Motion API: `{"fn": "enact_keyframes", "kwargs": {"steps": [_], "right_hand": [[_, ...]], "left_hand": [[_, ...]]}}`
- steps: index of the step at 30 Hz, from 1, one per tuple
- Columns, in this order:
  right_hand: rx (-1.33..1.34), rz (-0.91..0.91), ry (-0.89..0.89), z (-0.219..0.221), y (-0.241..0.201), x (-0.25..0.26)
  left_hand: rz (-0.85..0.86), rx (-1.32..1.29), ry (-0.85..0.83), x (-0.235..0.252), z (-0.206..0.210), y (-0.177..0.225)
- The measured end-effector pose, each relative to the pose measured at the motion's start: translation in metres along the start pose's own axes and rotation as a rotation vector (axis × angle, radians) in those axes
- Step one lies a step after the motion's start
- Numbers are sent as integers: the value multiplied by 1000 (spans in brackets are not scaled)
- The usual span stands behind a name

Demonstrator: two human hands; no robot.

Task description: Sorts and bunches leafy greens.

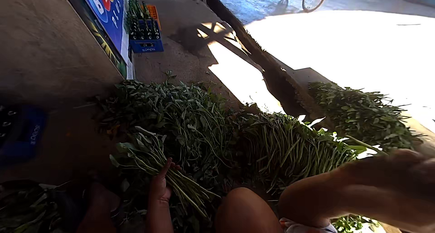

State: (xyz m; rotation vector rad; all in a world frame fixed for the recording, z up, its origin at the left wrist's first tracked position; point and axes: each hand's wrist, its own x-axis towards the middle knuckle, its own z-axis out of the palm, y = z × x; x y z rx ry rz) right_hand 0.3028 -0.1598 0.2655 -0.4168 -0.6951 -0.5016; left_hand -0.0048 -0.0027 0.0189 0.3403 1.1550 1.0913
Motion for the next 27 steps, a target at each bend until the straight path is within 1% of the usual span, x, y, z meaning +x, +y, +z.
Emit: {"fn": "enact_keyframes", "kwargs": {"steps": [1, 2, 4, 5, 6, 8, 10, 12, 16, 18, 20, 23, 24, 27], "right_hand": [[-60, 103, -116, 3, 11, -15], [-157, 269, -249, 4, 24, -34], [-346, 658, -531, -1, 47, -77], [-394, 836, -659, -5, 57, -96], [-424, 976, -769, -8, 65, -114], [-461, 1144, -934, -18, 74, -146], [-487, 1219, -1003, -27, 75, -170], [-510, 1271, -1012, -32, 73, -187], [-487, 1283, -1035, -38, 75, -212], [-461, 1313, -1087, -39, 76, -222], [-419, 1347, -1219, -40, 75, -229], [-357, 1295, -1532, -42, 71, -238], [-338, 1297, -1598, -41, 70, -240], [-300, 1295, -1666, -44, 70, -244]], "left_hand": [[4, 1, -9, 0, 0, 0], [9, 5, -18, 0, -1, 0], [12, 11, -31, -1, -1, 1], [17, 13, -37, -2, 0, 2], [20, 14, -39, -4, 1, 3], [21, 21, -47, -9, 5, 8], [15, 34, -58, -16, 13, 13], [14, 36, -84, -19, 17, 16], [22, 63, -159, -29, 25, 21], [37, 61, -190, -34, 31, 25], [74, 35, -218, -37, 35, 25], [167, 8, -223, -33, 37, 20], [198, 25, -209, -31, 37, 18], [248, 99, -155, -29, 37, 14]]}}
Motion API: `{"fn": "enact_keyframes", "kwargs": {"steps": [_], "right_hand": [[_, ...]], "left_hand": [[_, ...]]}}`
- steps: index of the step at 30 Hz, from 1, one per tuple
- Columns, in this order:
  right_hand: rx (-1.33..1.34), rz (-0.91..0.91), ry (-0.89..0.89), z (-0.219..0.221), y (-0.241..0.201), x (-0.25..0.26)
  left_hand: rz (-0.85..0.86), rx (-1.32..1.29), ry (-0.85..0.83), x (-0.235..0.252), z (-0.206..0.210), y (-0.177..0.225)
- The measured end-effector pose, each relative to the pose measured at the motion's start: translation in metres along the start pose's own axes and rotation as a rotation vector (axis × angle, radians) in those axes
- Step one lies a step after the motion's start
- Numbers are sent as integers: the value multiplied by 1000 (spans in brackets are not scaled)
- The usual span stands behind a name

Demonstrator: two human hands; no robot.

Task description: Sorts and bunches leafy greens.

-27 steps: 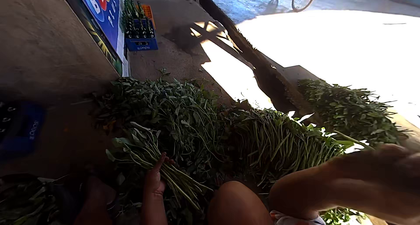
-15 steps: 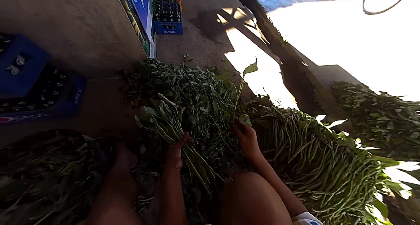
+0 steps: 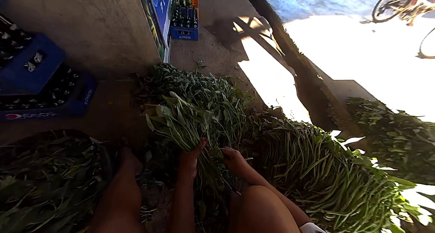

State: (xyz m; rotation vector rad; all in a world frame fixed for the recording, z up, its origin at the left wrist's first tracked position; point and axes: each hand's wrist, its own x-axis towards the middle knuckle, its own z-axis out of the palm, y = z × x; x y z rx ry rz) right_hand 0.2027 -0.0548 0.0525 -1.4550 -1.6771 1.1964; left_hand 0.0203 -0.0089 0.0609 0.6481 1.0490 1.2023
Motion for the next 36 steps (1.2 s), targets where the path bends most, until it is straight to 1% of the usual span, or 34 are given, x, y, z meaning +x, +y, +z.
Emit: {"fn": "enact_keyframes", "kwargs": {"steps": [3, 5, 8, 12, 16, 19, 23, 26, 28, 32, 34, 36], "right_hand": [[-10, -9, -12, 3, 6, 0], [32, -20, -17, 6, 10, 0], [252, 45, -84, 8, 6, 2], [468, 88, -129, 18, 8, 6], [685, 88, -51, 25, 7, 11], [763, 81, 60, 29, 5, 17], [726, 63, 225, 34, 2, 25], [666, -26, 298, 38, 5, 32], [517, -48, 318, 40, 8, 35], [208, 0, 369, 38, 10, 34], [85, 24, 339, 36, 8, 30], [-39, 56, 228, 33, 10, 24]], "left_hand": [[40, 66, 83, 0, 3, -6], [50, 83, 106, 1, 5, -9], [33, 76, 83, 0, 6, -10], [-60, 114, 52, -5, 12, -14], [-119, 131, 23, -6, 17, -26], [-130, 128, 60, -8, 23, -27], [-147, 112, 107, -5, 18, -29], [-139, 122, 105, -2, 12, -32], [-142, 136, 116, -1, 10, -34], [-176, 114, 125, -3, 15, -40], [-176, 97, 145, -3, 16, -39], [-171, 92, 185, 0, 14, -38]]}}
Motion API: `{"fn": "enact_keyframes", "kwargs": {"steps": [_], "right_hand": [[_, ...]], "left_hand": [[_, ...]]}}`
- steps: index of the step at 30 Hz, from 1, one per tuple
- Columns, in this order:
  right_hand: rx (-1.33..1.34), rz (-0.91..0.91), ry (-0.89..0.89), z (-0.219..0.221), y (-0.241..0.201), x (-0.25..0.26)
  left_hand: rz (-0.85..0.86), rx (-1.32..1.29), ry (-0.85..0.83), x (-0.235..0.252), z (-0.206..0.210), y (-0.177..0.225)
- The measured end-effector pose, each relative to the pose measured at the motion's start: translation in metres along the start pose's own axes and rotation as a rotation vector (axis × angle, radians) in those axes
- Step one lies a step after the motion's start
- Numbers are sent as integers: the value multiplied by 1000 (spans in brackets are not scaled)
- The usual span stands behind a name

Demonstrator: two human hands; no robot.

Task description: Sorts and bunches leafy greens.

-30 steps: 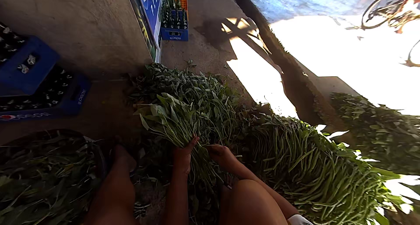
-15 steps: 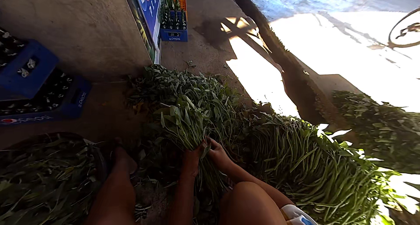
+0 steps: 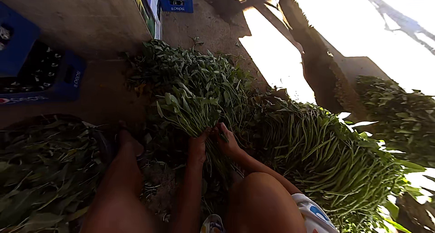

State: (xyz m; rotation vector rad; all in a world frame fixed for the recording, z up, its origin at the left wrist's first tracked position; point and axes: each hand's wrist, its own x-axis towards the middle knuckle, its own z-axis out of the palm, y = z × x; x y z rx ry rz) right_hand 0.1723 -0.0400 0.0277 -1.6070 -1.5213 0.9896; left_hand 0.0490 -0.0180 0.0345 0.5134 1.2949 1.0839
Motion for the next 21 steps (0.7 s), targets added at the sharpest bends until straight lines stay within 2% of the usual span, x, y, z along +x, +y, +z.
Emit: {"fn": "enact_keyframes", "kwargs": {"steps": [2, 4, 7, 10, 16, 21], "right_hand": [[-131, -7, -116, -1, 10, -7], [-283, 27, -304, -4, 24, -13], [-628, 254, -662, -6, 51, -17], [-806, 441, -806, -17, 75, -17], [-632, 398, -454, -50, 66, 25], [-519, 529, -220, -37, 106, 61]], "left_hand": [[8, -20, 66, 5, -6, 5], [48, -43, 141, 14, -18, 14], [152, -1, 225, 27, -40, 30], [208, 120, 292, 30, -51, 39], [192, 115, 188, 30, -49, 33], [125, -12, 67, 23, -47, 36]]}}
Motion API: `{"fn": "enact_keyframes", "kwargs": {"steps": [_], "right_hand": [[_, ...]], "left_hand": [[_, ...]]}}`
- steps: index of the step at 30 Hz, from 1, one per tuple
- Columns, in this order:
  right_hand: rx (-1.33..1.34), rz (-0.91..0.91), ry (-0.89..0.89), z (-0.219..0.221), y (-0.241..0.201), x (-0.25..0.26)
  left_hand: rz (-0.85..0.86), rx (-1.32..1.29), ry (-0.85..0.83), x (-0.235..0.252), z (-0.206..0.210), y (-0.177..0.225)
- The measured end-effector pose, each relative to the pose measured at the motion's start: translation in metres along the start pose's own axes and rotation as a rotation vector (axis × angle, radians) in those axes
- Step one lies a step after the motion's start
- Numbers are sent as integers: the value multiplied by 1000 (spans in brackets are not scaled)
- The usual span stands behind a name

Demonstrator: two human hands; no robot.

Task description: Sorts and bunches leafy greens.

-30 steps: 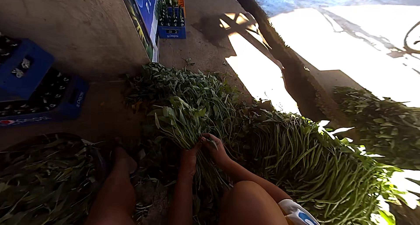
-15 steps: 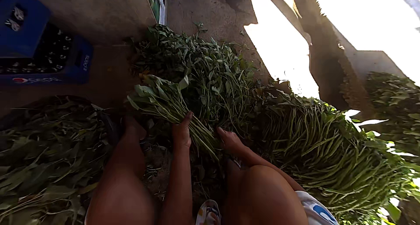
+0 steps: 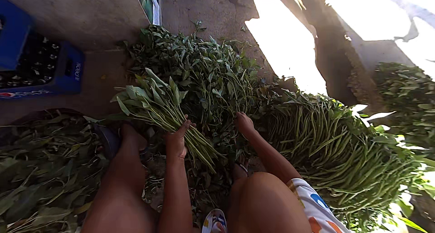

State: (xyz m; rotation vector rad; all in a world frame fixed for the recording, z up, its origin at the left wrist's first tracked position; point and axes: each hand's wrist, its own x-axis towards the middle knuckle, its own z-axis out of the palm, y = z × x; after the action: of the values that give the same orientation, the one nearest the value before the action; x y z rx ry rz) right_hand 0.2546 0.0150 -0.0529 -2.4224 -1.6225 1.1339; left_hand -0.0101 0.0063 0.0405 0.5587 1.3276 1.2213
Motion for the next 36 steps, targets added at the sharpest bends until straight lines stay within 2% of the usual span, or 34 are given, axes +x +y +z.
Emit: {"fn": "enact_keyframes", "kwargs": {"steps": [2, 4, 10, 14, 18, 20, 23, 25, 28, 30, 32, 35, 36], "right_hand": [[65, 42, -41, 9, 9, 19], [168, -7, -56, 9, 11, 24], [548, -256, 163, -28, -25, -22], [455, -450, 236, -35, -48, -55], [279, -650, 7, -20, -80, -90], [168, -689, -14, -13, -91, -100], [178, -732, -47, -11, -91, -99], [241, -791, 14, -6, -87, -98], [315, -918, 289, 7, -75, -95], [269, -971, 356, 11, -61, -92], [142, -873, 217, 11, -44, -94], [-243, -426, -260, 1, -24, -92], [-333, -306, -357, 2, -19, -89]], "left_hand": [[-46, -32, -24, -2, 1, 0], [-79, -21, -22, -4, 3, -1], [-122, 52, -55, -3, 10, -16], [-129, 96, -121, -9, 18, -21], [-153, 78, -105, -13, 21, -28], [-184, 31, -56, -14, 19, -23], [-173, 12, -43, -13, 16, -17], [-168, 24, -50, -15, 15, -16], [-149, 15, -47, -15, 15, -15], [-112, -41, -9, -11, 11, -10], [-76, -92, 38, -4, 0, -2], [-27, -101, 69, 5, -15, 4], [-17, -83, 70, 6, -18, 3]]}}
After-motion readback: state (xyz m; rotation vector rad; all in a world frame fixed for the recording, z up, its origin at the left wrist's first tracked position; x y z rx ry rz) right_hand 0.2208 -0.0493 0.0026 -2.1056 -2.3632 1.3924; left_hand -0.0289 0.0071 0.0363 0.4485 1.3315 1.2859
